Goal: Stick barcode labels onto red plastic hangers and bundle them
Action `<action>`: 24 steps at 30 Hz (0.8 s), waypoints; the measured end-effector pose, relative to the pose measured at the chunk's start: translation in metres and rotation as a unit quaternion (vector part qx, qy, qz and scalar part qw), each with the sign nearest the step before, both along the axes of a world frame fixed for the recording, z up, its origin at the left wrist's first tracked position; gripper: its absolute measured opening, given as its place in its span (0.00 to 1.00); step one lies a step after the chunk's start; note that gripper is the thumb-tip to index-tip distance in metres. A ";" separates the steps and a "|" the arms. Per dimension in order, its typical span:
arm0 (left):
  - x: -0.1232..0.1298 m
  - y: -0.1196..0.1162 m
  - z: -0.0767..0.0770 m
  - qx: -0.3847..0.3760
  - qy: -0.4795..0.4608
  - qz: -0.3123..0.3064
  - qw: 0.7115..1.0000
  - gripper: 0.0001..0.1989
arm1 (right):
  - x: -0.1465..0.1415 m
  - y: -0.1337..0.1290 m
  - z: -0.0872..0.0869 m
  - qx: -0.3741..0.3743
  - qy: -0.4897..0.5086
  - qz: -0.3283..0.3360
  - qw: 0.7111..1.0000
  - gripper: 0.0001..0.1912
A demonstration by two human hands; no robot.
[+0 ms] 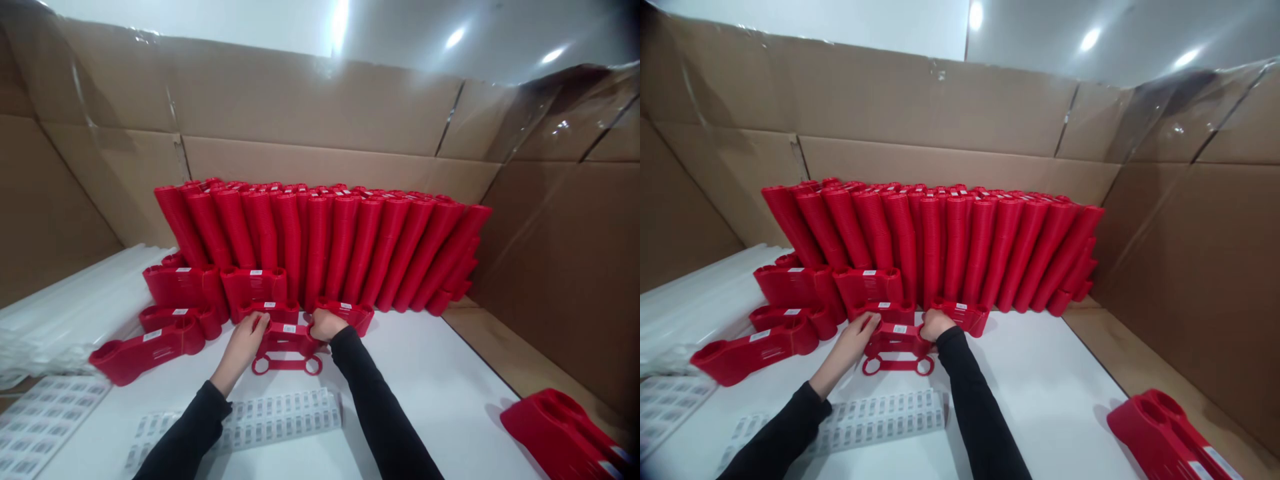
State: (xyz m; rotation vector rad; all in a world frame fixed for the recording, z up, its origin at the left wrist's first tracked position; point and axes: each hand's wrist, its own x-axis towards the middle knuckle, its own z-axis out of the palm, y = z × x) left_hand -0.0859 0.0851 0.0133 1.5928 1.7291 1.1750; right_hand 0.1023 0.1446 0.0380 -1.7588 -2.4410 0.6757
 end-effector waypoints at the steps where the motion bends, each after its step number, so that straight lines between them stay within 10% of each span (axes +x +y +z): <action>1: 0.001 0.000 -0.003 0.002 -0.002 0.005 1.000 0.16 | 0.000 0.002 -0.001 -0.021 0.002 0.007 1.000 0.12; 15: 0.019 -0.005 -0.017 0.044 -0.110 0.021 0.993 0.13 | 0.027 -0.001 0.019 -0.188 0.116 0.074 0.972 0.09; 24: 0.029 -0.007 -0.014 0.027 -0.115 -0.014 0.993 0.12 | 0.055 -0.043 0.044 -0.085 0.219 0.041 0.971 0.16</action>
